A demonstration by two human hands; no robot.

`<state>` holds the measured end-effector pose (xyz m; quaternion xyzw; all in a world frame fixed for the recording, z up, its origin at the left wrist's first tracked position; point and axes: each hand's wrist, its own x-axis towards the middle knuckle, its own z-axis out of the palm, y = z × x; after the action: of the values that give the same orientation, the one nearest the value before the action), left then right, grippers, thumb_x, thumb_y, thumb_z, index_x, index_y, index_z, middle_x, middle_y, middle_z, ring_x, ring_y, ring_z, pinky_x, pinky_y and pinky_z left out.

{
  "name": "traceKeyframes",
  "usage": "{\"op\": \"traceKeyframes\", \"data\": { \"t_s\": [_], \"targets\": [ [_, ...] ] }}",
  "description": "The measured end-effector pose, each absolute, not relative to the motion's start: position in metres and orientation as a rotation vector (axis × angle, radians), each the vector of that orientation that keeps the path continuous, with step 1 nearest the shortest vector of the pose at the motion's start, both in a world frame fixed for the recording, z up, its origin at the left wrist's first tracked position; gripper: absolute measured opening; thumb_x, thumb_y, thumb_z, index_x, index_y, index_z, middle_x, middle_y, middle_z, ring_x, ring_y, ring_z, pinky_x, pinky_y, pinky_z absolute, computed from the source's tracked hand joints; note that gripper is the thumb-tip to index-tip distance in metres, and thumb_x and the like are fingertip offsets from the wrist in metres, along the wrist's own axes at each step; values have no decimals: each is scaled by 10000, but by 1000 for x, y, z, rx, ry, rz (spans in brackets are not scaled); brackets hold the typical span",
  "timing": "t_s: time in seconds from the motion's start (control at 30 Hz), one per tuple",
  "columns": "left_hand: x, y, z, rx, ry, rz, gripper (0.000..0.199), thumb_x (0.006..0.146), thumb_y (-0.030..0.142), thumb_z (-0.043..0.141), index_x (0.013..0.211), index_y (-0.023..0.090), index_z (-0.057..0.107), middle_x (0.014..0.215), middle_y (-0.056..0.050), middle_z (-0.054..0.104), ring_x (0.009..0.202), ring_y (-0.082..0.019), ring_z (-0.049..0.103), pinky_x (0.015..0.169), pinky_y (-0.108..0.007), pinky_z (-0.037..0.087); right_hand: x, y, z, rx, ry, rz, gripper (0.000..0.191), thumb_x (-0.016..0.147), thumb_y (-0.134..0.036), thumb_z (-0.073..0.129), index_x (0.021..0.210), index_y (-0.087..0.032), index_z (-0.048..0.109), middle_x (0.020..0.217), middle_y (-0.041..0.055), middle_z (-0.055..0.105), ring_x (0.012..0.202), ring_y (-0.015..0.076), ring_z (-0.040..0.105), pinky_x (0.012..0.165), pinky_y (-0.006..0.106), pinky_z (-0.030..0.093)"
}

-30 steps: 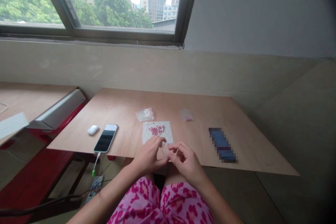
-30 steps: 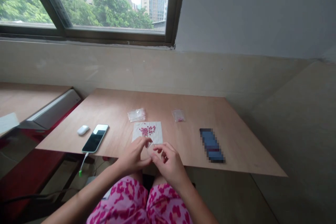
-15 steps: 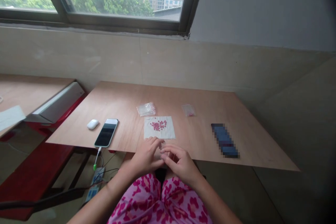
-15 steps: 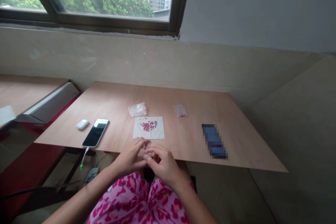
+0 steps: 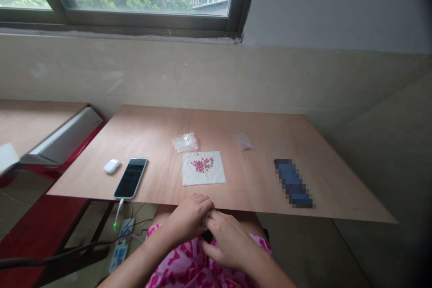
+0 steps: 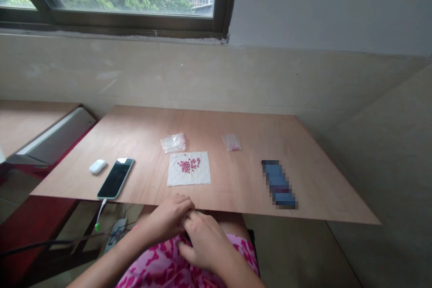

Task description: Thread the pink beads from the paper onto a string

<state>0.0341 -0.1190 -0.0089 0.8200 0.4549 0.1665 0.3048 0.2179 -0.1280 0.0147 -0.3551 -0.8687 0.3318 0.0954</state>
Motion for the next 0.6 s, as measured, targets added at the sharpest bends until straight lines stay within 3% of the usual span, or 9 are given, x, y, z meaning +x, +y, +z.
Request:
{"op": "traceKeyframes", "data": {
  "t_s": [0.2,0.33,0.4,0.5,0.6],
  "targets": [
    [30,-114,-6,2174,1209,384,281,682,54,628,907,217,584,907,-54,677,836,-237,622,732,-332,454,219,-124,14,-1019,-2534,1042,143,861,-222,667,1002,-199,670,1010,71,717,932,262,678,835,335,525],
    [12,-105,1,2066,1336,488,168,803,145,634,949,218,595,922,-52,687,838,-229,642,709,-312,453,234,-106,15,-924,-2277,1048,255,966,-214,552,1176,-244,694,1179,73,719,1050,240,685,912,334,549],
    [0,-99,3,1997,1437,576,87,871,186,592,950,220,595,917,-52,686,819,-220,645,706,-308,458,243,-93,11,-1014,-2098,1007,263,1008,-251,507,1186,-235,699,1193,85,713,959,215,699,802,303,571],
    [-14,-92,0,1910,1551,699,52,899,202,562,939,220,590,912,-50,682,823,-218,649,726,-313,474,249,-72,0,-1229,-1930,926,234,1018,-299,516,1062,-198,722,1043,90,720,741,183,670,638,282,540],
    [-21,-90,-7,1879,1575,768,68,873,173,566,919,220,584,895,-41,668,824,-215,642,738,-315,479,233,-47,-10,-1285,-1984,822,175,981,-251,563,1000,-191,726,990,75,709,776,194,665,727,307,541]
  ]
}}
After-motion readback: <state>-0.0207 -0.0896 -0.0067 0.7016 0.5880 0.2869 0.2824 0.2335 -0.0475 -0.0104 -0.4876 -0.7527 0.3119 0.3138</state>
